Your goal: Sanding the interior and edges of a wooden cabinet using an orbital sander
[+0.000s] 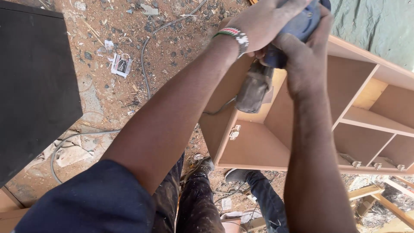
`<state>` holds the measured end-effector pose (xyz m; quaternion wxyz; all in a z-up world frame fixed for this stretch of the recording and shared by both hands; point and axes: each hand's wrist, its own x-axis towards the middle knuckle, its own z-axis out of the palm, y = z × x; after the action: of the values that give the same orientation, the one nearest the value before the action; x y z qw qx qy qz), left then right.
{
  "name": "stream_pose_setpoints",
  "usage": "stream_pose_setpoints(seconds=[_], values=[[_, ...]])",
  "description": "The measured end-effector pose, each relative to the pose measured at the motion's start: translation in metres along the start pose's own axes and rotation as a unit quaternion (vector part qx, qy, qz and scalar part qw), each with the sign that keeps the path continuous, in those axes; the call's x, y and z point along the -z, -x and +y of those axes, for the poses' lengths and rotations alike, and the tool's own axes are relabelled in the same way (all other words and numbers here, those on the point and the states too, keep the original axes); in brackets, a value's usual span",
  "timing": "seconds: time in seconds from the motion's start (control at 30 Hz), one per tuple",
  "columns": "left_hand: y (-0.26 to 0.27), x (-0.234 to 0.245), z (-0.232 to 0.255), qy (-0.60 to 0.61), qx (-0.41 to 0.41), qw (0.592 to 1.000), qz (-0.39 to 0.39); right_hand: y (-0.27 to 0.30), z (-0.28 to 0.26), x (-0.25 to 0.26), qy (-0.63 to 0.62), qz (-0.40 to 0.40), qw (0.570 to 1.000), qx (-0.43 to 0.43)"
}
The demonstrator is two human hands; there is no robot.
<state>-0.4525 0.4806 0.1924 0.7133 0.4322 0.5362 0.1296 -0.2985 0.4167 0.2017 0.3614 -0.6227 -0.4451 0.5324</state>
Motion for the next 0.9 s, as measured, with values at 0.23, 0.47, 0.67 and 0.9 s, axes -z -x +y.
stream_pose_setpoints(seconds=[0.23, 0.47, 0.67, 0.9], values=[[0.046, -0.054, -0.030, -0.182, -0.063, 0.981, 0.007, 0.090, 0.048, 0.025, 0.042, 0.126, 0.988, -0.077], [0.194, -0.123, -0.116, -0.209, 0.042, 0.964, -0.159, 0.304, 0.089, -0.033, -0.036, 0.316, 0.914, -0.253], [0.268, -0.186, -0.229, -0.156, 0.100, 0.958, -0.217, 0.426, 0.127, -0.061, -0.152, 0.372, 0.866, -0.297], [0.258, -0.154, -0.234, -0.046, 0.116, 0.981, -0.146, 0.398, 0.130, -0.069, 0.090, 0.238, 0.955, -0.155]])
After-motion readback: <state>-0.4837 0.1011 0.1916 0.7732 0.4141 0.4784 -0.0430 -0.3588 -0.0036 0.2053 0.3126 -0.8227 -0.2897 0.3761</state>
